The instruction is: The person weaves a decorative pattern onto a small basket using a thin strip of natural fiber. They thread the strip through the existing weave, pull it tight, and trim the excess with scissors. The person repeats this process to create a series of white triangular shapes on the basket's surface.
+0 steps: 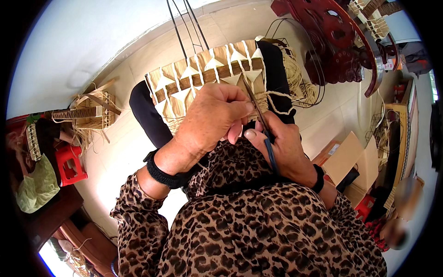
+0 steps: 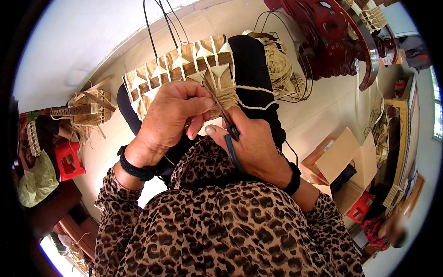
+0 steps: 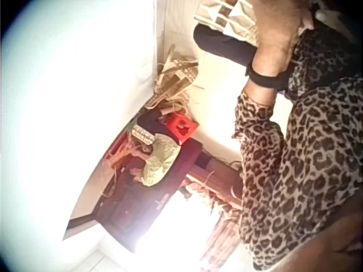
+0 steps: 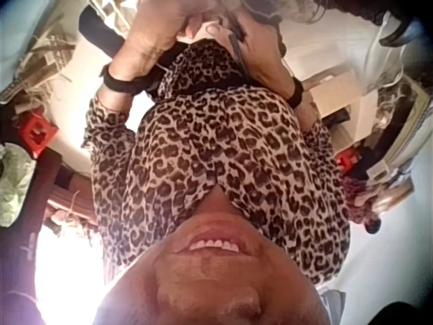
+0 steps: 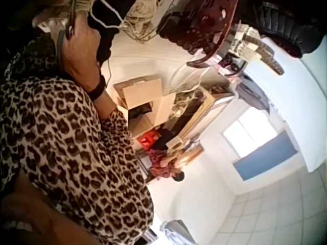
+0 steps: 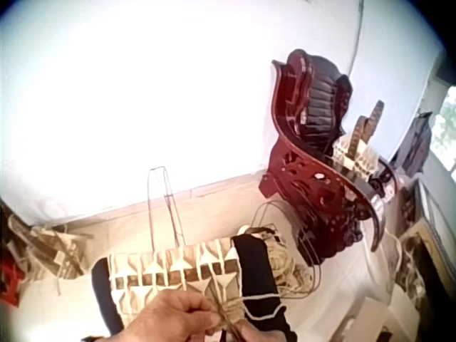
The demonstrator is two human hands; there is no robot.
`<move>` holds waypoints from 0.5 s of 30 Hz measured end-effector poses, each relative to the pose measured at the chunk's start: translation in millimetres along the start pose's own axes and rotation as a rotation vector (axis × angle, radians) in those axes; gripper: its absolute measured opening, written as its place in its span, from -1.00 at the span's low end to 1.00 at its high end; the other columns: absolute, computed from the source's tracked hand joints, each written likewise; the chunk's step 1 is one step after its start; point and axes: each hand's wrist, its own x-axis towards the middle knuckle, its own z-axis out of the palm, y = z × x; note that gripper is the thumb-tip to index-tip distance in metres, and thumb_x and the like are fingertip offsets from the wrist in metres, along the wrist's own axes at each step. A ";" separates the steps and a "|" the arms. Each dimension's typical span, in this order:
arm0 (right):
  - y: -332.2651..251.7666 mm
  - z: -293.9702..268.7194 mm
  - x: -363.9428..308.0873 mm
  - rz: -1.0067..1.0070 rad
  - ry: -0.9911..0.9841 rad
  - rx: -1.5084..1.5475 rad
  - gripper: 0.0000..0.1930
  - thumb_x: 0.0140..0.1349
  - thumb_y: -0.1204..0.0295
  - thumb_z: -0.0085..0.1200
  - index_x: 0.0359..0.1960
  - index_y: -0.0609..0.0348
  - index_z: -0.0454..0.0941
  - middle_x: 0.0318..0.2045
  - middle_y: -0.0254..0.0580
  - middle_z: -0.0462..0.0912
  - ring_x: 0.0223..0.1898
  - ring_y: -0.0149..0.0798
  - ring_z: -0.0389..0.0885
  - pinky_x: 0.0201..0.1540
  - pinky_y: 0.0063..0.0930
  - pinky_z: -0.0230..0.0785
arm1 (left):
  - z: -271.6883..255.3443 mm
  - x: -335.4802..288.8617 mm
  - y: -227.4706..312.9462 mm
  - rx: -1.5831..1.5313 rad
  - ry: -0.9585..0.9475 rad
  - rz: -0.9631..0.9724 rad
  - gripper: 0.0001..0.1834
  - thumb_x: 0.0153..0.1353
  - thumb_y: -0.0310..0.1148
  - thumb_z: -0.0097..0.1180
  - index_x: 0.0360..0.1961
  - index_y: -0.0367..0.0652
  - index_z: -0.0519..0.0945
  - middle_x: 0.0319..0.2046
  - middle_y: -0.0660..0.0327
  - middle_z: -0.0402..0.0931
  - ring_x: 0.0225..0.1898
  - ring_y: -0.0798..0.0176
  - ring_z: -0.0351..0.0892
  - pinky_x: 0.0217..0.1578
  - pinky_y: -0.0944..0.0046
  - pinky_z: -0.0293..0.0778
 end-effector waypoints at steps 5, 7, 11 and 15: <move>8.1 -6.3 1.1 -0.078 0.117 0.034 -0.61 0.13 0.16 0.26 -0.37 0.24 0.41 -0.73 -0.15 0.37 -0.69 -0.30 0.40 -0.57 -0.44 0.28 | -1.1 -0.8 -4.3 -0.056 0.063 0.012 -0.88 0.21 -0.51 0.08 -0.44 -0.34 0.56 -0.65 0.27 0.49 -0.75 0.49 0.42 -0.74 0.50 0.23; 17.5 -18.0 -0.2 -0.064 0.210 0.043 -0.63 0.14 0.16 0.26 -0.33 0.20 0.44 -0.69 -0.34 0.39 -0.63 -0.48 0.36 -0.56 -0.51 0.26 | 1.0 -4.9 -4.8 -0.011 0.068 0.019 -0.89 0.22 -0.50 0.09 -0.42 -0.33 0.56 -0.64 0.27 0.50 -0.72 0.48 0.44 -0.70 0.51 0.26; 42.8 -49.2 0.0 0.048 0.406 -0.020 -0.64 0.16 0.19 0.24 -0.22 0.21 0.47 -0.63 -0.39 0.36 -0.55 -0.50 0.32 -0.47 -0.56 0.25 | 2.1 -13.9 -8.5 0.220 0.117 0.072 -0.89 0.24 -0.49 0.07 -0.38 -0.33 0.57 -0.66 0.28 0.50 -0.68 0.48 0.49 -0.63 0.52 0.32; 87.7 -62.7 -0.3 0.129 0.464 -0.144 -0.60 0.10 0.24 0.29 -0.14 0.21 0.48 -0.58 -0.32 0.35 -0.52 -0.39 0.34 -0.43 -0.49 0.27 | -4.5 -26.8 -11.3 0.283 0.209 0.061 -0.89 0.26 -0.51 0.04 -0.33 -0.34 0.58 -0.66 0.30 0.51 -0.67 0.48 0.51 -0.64 0.54 0.29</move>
